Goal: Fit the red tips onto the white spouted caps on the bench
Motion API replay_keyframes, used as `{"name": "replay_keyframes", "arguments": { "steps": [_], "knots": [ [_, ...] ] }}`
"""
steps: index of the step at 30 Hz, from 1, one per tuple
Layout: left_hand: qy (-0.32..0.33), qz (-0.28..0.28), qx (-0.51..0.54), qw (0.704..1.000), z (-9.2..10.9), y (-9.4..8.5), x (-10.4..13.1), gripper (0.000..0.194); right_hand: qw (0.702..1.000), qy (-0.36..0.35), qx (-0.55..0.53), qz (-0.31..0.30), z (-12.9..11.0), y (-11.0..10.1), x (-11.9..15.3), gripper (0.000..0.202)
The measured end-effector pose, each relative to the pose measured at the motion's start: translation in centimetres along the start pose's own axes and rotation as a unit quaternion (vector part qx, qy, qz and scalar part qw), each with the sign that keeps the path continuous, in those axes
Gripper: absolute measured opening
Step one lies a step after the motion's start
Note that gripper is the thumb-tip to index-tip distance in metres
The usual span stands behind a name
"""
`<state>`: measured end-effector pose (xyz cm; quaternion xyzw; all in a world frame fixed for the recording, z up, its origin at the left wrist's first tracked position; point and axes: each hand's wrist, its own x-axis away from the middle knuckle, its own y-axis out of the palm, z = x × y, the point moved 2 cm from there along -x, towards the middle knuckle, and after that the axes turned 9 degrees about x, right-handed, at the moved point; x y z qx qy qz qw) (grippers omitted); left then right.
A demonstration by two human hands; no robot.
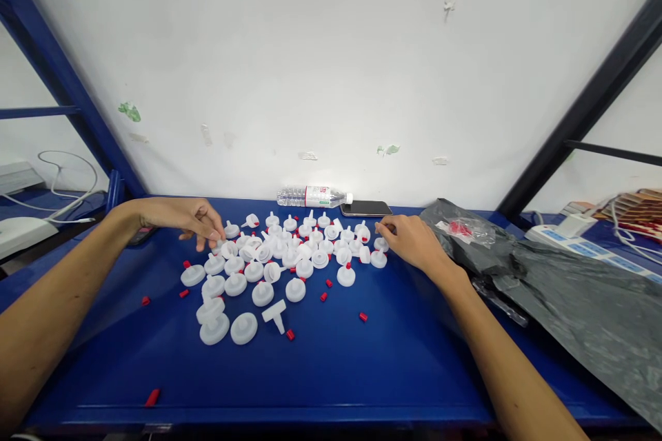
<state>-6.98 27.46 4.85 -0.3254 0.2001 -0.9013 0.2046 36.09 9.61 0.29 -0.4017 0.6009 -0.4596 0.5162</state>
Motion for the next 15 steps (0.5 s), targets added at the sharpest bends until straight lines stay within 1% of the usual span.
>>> {"name": "replay_keyframes", "arguments": {
  "steps": [8, 15],
  "knots": [
    [0.002, 0.033, 0.024, 0.999, 0.6, 0.5, 0.2, 0.043, 1.000, -0.006, -0.005, -0.005, -0.2, 0.0, 0.0, 0.034],
    [0.059, 0.082, 0.002, 0.995, 1.3, 0.0, 0.2, 0.051, 1.000, -0.007, -0.008, -0.010, -0.3, -0.2, 0.1, 0.035]
  ]
}}
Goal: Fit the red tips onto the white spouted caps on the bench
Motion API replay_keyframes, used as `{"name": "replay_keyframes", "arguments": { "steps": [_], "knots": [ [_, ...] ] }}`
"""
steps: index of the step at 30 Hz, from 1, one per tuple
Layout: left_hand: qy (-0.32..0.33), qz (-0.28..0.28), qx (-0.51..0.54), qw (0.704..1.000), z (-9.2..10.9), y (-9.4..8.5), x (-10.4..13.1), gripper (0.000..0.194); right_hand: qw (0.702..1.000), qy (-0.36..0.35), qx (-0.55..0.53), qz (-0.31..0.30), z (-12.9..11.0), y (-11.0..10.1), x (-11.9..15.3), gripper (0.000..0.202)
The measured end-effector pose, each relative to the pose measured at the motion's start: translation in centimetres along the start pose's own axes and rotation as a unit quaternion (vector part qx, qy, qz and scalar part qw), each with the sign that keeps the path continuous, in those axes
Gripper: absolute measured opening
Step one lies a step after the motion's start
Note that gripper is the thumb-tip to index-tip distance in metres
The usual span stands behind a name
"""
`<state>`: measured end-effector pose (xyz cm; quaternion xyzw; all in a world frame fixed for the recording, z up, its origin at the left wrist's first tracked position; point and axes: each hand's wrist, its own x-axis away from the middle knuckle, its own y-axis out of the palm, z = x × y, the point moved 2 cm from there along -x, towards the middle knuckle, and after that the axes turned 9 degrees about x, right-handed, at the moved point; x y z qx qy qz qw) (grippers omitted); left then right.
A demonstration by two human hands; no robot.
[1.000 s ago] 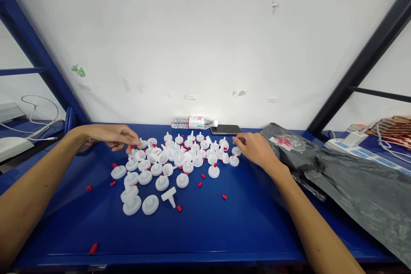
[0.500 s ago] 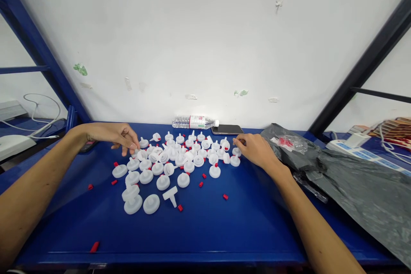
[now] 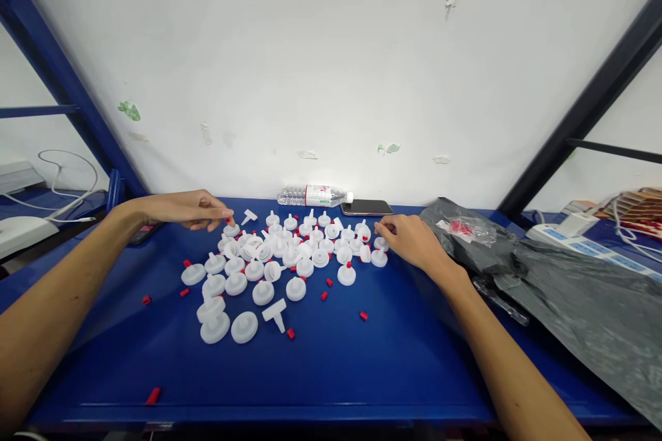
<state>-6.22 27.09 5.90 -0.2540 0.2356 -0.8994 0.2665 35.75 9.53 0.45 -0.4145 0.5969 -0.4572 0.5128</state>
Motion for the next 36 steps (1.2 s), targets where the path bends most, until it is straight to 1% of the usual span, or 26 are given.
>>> {"name": "replay_keyframes", "arguments": {
  "steps": [3, 5, 8, 11, 13, 15, 22, 36],
  "knots": [
    [0.015, 0.000, 0.010, 1.000, 0.3, -0.1, 0.0, 0.050, 1.000, 0.001, -0.001, -0.002, 0.0, 0.0, 0.0, 0.035],
    [0.013, -0.019, 0.016, 1.000, 0.4, -0.1, 0.3, 0.045, 1.000, 0.000, -0.002, -0.002, 0.0, 0.0, 0.0, 0.035],
    [-0.027, -0.091, 0.014, 0.995, 0.1, -0.1, 1.1, 0.037, 1.000, -0.003, -0.003, -0.002, 0.0, 0.0, 0.0, 0.035],
    [-0.087, -0.168, 0.001, 0.982, -0.5, 0.1, 1.7, 0.040, 1.000, -0.005, -0.002, -0.003, 0.0, 0.0, 0.0, 0.035],
    [-0.112, -0.198, -0.007, 0.974, -0.8, 0.3, 1.6, 0.043, 1.000, -0.005, -0.001, -0.005, 0.0, 0.0, 0.0, 0.035],
    [-0.124, -0.215, -0.012, 0.969, -0.8, 0.6, 1.4, 0.043, 1.000, -0.005, 0.000, -0.007, 0.0, 0.0, 0.0, 0.035],
    [-0.137, -0.222, -0.025, 0.965, -0.1, 1.4, 1.0, 0.032, 1.000, -0.004, 0.001, -0.008, 0.0, 0.0, 0.0, 0.036],
    [-0.139, -0.200, -0.022, 0.970, -0.3, 1.4, 1.0, 0.027, 1.000, -0.010, 0.003, 0.002, 0.1, 0.1, 0.0, 0.036]
  ]
}}
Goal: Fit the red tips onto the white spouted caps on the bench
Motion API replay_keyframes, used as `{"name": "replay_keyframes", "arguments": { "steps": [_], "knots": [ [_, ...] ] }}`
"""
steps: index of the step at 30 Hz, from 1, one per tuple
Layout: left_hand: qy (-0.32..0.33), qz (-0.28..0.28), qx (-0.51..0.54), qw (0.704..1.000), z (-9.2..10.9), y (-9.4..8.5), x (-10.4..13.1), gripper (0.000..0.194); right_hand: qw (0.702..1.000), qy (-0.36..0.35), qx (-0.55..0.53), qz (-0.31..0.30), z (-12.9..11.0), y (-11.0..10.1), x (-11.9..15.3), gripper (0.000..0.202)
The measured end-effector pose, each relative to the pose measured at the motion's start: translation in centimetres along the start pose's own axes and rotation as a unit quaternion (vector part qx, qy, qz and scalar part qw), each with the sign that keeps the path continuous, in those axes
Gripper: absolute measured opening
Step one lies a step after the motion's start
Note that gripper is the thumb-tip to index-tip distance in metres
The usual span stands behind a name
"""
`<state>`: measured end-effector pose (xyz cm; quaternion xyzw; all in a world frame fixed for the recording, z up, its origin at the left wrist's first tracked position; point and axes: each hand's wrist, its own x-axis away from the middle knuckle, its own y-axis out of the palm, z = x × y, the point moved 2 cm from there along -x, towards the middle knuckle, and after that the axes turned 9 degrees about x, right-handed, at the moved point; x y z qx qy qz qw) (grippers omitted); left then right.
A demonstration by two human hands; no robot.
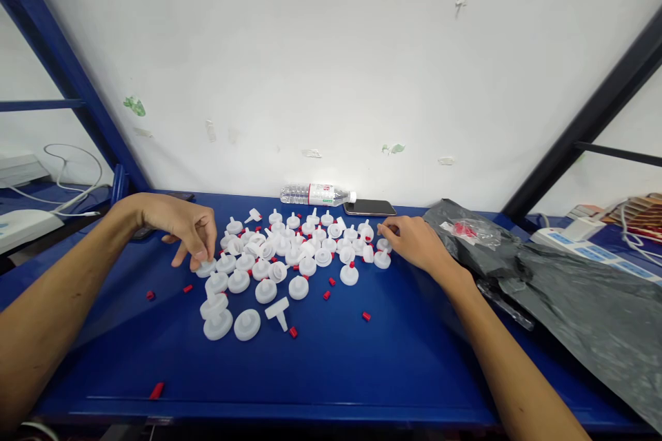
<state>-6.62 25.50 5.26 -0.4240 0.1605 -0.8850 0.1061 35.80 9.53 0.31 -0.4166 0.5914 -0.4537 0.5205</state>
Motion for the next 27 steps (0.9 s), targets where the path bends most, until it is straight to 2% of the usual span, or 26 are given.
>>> {"name": "replay_keyframes", "arguments": {
  "steps": [10, 16, 27],
  "knots": [
    [0.002, 0.008, 0.001, 1.000, -0.46, -0.34, -0.38, 0.023, 1.000, 0.007, 0.003, -0.008, -0.15, -0.13, 0.06, 0.037],
    [0.008, 0.001, 0.007, 1.000, -0.57, -0.47, -0.38, 0.026, 1.000, 0.006, 0.002, -0.012, -0.11, -0.08, 0.02, 0.037],
    [-0.017, 0.009, 0.013, 1.000, -0.17, -0.18, -0.25, 0.027, 1.000, 0.006, 0.003, -0.013, -0.05, -0.02, -0.01, 0.037]
  ]
}}
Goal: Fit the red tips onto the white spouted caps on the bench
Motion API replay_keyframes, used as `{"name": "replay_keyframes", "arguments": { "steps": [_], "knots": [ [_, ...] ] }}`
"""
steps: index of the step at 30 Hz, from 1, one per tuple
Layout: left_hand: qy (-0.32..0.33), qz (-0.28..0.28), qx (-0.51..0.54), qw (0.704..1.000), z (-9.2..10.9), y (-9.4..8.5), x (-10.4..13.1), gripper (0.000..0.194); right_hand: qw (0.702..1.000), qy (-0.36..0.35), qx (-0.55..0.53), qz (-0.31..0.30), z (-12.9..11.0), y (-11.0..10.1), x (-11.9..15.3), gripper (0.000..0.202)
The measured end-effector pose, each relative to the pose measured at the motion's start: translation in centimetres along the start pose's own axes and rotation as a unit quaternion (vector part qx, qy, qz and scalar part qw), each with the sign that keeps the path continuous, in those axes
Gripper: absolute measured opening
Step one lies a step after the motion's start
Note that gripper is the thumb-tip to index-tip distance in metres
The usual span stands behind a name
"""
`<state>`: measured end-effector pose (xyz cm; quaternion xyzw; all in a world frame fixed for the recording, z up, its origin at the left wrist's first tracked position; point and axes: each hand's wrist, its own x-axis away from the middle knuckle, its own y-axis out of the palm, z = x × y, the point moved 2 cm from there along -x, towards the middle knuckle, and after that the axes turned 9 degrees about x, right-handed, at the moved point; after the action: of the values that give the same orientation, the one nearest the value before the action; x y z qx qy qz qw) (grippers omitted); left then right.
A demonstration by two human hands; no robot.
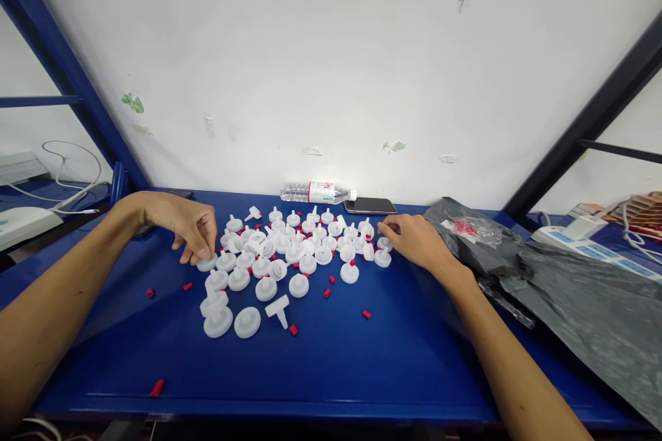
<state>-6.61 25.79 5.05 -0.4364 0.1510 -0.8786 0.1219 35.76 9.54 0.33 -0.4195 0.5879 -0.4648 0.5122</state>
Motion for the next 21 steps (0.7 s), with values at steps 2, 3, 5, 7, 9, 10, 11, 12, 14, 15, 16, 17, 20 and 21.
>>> {"name": "replay_keyframes", "arguments": {
  "steps": [2, 3, 5, 7, 9, 10, 11, 12, 14, 15, 16, 17, 20, 21],
  "knots": [
    [-0.005, 0.003, 0.002, 1.000, 0.01, 0.04, 0.00, 0.026, 1.000, -0.001, -0.002, -0.001, -0.01, 0.00, 0.01, 0.037],
    [-0.007, 0.004, 0.003, 1.000, 0.00, 0.05, 0.00, 0.025, 1.000, -0.001, -0.003, 0.000, -0.01, 0.00, 0.02, 0.037],
    [-0.010, 0.007, 0.007, 1.000, -0.05, 0.07, -0.05, 0.023, 1.000, -0.003, -0.004, 0.001, 0.00, 0.00, 0.03, 0.037],
    [-0.013, 0.011, 0.011, 1.000, -0.12, 0.09, -0.13, 0.023, 1.000, -0.003, -0.005, 0.002, 0.01, 0.01, 0.03, 0.037],
    [-0.016, 0.015, 0.015, 1.000, -0.17, 0.10, -0.17, 0.023, 1.000, -0.001, -0.005, 0.001, 0.01, 0.01, 0.03, 0.037],
    [-0.018, 0.016, 0.015, 1.000, -0.17, 0.11, -0.16, 0.022, 1.000, -0.001, -0.005, 0.001, 0.00, 0.00, 0.04, 0.037],
    [-0.019, 0.018, 0.016, 1.000, -0.16, 0.11, -0.13, 0.022, 1.000, -0.001, -0.005, -0.001, -0.01, 0.00, 0.04, 0.038],
    [-0.019, 0.018, 0.016, 1.000, -0.15, 0.11, -0.08, 0.022, 1.000, -0.001, -0.006, -0.002, -0.03, -0.01, 0.04, 0.038],
    [-0.021, 0.016, 0.015, 1.000, -0.11, 0.10, 0.05, 0.022, 1.000, -0.001, -0.007, -0.005, -0.06, -0.03, 0.05, 0.039],
    [-0.022, 0.015, 0.014, 1.000, -0.10, 0.09, 0.12, 0.021, 1.000, -0.001, -0.007, -0.006, -0.07, -0.04, 0.05, 0.039],
    [-0.023, 0.014, 0.013, 1.000, -0.10, 0.08, 0.17, 0.021, 1.000, 0.000, -0.008, -0.007, -0.08, -0.06, 0.05, 0.039],
    [-0.023, 0.013, 0.012, 1.000, -0.11, 0.06, 0.20, 0.020, 1.000, 0.000, -0.008, -0.007, -0.09, -0.07, 0.05, 0.039],
    [-0.026, 0.011, 0.005, 1.000, -0.16, 0.00, 0.14, 0.020, 1.000, 0.000, -0.007, -0.009, -0.13, -0.13, 0.06, 0.040],
    [-0.027, 0.010, 0.001, 1.000, -0.17, -0.01, 0.08, 0.019, 1.000, 0.000, -0.007, -0.009, -0.15, -0.15, 0.07, 0.040]
  ]
}}
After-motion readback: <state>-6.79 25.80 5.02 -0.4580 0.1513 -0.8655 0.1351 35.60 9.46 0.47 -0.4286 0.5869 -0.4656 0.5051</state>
